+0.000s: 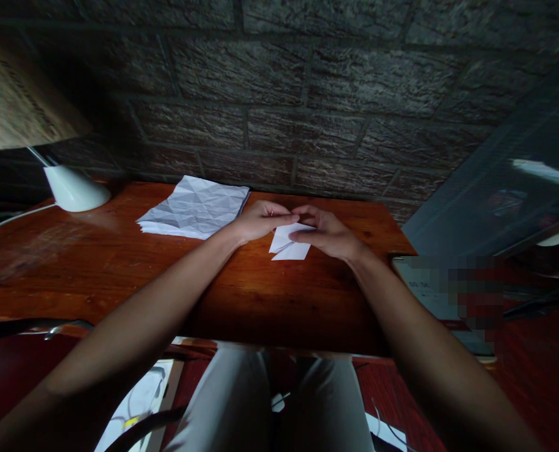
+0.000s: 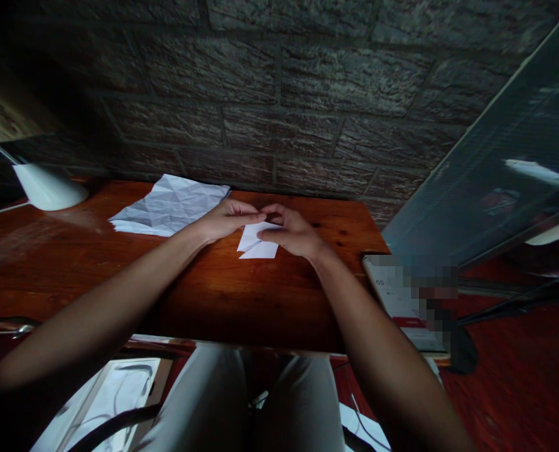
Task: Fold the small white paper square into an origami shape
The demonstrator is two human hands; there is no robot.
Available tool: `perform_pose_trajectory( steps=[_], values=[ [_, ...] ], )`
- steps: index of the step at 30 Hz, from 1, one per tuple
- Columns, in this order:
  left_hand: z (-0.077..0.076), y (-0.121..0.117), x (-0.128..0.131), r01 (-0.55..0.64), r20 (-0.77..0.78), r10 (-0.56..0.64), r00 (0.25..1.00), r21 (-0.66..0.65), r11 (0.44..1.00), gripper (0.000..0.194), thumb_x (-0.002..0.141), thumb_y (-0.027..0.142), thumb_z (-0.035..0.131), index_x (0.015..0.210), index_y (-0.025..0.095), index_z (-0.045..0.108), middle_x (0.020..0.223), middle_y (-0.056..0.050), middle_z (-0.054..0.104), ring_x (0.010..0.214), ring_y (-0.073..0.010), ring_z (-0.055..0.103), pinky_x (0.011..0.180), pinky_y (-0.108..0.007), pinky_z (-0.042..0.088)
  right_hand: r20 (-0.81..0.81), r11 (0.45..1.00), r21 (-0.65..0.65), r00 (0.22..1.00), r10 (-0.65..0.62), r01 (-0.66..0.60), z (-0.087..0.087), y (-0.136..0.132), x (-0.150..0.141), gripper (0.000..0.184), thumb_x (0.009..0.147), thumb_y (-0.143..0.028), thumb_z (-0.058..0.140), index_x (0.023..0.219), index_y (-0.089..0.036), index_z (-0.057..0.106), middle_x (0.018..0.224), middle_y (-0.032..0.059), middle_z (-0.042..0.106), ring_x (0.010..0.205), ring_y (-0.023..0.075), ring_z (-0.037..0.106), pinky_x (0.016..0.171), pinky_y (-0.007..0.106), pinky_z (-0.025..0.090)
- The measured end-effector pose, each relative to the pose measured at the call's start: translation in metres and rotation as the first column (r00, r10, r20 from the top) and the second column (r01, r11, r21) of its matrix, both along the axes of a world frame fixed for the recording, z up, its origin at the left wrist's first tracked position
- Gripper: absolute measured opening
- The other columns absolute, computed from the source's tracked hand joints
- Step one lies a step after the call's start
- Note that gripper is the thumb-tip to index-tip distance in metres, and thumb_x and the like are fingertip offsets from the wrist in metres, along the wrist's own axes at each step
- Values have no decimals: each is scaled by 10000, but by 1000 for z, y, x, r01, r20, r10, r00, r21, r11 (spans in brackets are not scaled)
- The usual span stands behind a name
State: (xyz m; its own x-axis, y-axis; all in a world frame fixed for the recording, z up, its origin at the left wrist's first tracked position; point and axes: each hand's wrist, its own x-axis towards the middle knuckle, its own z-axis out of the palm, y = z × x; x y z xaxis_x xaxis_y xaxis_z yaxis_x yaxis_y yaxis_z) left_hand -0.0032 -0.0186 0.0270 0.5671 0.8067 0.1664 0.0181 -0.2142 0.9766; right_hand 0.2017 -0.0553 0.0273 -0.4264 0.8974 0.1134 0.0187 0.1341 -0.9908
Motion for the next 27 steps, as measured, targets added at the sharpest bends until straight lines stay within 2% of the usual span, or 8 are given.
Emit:
perform_pose_trajectory(
  steps=[4,6,9,11,13,20,27],
  values=[
    [1,0,-2,7,-49,-4,999,75,997,316,839,464,824,796,151,827,715,-3,738,646,-95,576,603,-222,391,7,1000,-9,1000,-7,7,0,0,2,499,639,-188,903,1065,-224,646,972,6,761,897,175,713,841,316,578],
    [2,1,-4,13,-75,-6,997,89,996,334,858,476,814,789,149,823,714,-9,739,652,-102,590,607,-225,412,13,1000,-17,1000,-4,5,0,1,3,484,635,-187,902,1053,-222,661,971,8,765,877,172,706,827,314,574],
    [2,4,-10,38,-68,-35,997,50,998,292,824,427,853,940,158,856,871,-48,809,766,-139,677,699,-257,512,-9,999,-27,1000,-20,20,0,2,4,488,624,-209,916,1048,-216,673,979,11,767,860,171,700,810,315,567],
    [2,6,-12,44,-44,-44,998,14,999,342,767,366,895,1044,169,858,989,-74,835,831,-159,712,758,-288,558,-18,998,-41,999,-42,42,1,2,3,517,614,-223,926,1065,-212,676,972,10,767,835,168,693,796,316,559],
    [2,8,-14,45,-27,-46,999,-14,999,370,730,323,912,1066,176,859,1022,-82,843,827,-160,721,769,-300,575,-13,998,-52,999,-48,47,2,1,3,530,613,-233,928,1080,-205,678,962,12,764,820,168,688,793,322,553],
    [3,6,-12,37,-16,-38,999,-49,998,318,688,251,920,990,169,863,876,-53,831,698,-122,688,679,-263,562,3,996,-54,998,-64,64,2,0,4,538,608,-259,932,1081,-207,680,967,17,763,836,177,682,772,319,534],
    [3,6,-12,39,-33,-37,999,63,997,249,760,293,877,959,146,855,867,-67,829,704,-127,691,660,-251,544,26,997,-37,997,-67,67,2,2,3,504,611,-290,920,1062,-207,713,943,12,766,803,173,666,771,323,524]
  ],
)
